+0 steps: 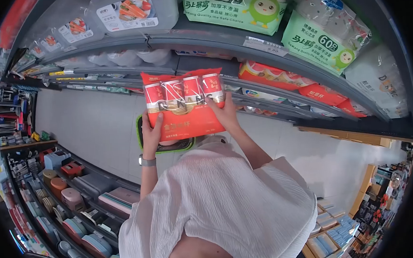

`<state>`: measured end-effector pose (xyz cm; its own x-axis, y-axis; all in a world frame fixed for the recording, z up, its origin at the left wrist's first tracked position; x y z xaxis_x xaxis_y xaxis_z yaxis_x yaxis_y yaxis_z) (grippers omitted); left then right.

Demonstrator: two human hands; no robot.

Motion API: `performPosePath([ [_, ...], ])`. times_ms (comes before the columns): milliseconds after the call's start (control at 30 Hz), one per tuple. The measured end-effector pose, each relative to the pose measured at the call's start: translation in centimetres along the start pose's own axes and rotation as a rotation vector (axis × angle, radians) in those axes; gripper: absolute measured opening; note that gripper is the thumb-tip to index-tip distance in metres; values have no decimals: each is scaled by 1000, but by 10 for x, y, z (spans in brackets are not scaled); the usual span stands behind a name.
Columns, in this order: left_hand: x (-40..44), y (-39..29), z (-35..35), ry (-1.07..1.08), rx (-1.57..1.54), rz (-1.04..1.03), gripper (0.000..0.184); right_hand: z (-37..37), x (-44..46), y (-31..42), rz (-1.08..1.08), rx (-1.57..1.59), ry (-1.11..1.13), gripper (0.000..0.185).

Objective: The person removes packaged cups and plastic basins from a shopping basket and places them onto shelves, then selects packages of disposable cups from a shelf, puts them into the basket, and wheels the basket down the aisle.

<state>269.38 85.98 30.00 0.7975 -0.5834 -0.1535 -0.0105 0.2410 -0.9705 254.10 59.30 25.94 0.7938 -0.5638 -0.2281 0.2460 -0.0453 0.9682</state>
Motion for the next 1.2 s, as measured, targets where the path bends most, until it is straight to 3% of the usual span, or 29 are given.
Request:
performPosePath([
  [100, 1, -5, 3, -83, 183, 16, 68, 0, -2, -1, 56, 26, -3, 51],
  [233, 9, -14, 3, -54, 171, -2, 69, 0, -3, 6, 125, 82, -33, 52],
  [367, 25, -14, -2, 122, 93, -67, 70, 7, -3, 10, 194, 108, -69, 56],
  [433, 36, -22, -4, 166, 31, -104, 73, 12, -5, 31, 336, 86, -105, 63],
  [633, 72, -75, -10, 365, -99, -363, 78, 26, -18, 88, 489, -46, -177, 68],
  [667, 80, -73, -8, 301, -93, -394, 65, 29, -20, 100, 494, -50, -181, 68],
  [733, 93, -86, -9, 257, 37, -443, 55, 31, -37, 145, 707, -307, -296, 66],
  [867, 121, -100, -15, 72, 314, -540, 30, 39, -37, 156, 682, -512, -461, 65],
  [1000, 143, -86, -25, -1, 291, -613, 30, 37, -31, 163, 692, -599, -500, 61],
  [1100, 162, -69, -28, 38, 195, -512, 27, 39, -20, 157, 638, -569, -480, 60],
  [1200, 155, -81, -36, 31, 378, -573, 24, 42, -11, 142, 566, -558, -468, 60],
])
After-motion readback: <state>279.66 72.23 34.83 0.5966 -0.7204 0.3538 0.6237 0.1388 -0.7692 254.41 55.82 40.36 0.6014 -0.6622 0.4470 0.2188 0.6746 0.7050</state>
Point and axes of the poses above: each hand's wrist, its own x-axis towards the middle knuckle, its own z-axis out of the back of the hand, y = z × x, the point moved 8 cm from there along x, towards the middle knuckle, and after that the axes turned 11 degrees about y, right-handed, at the moved point
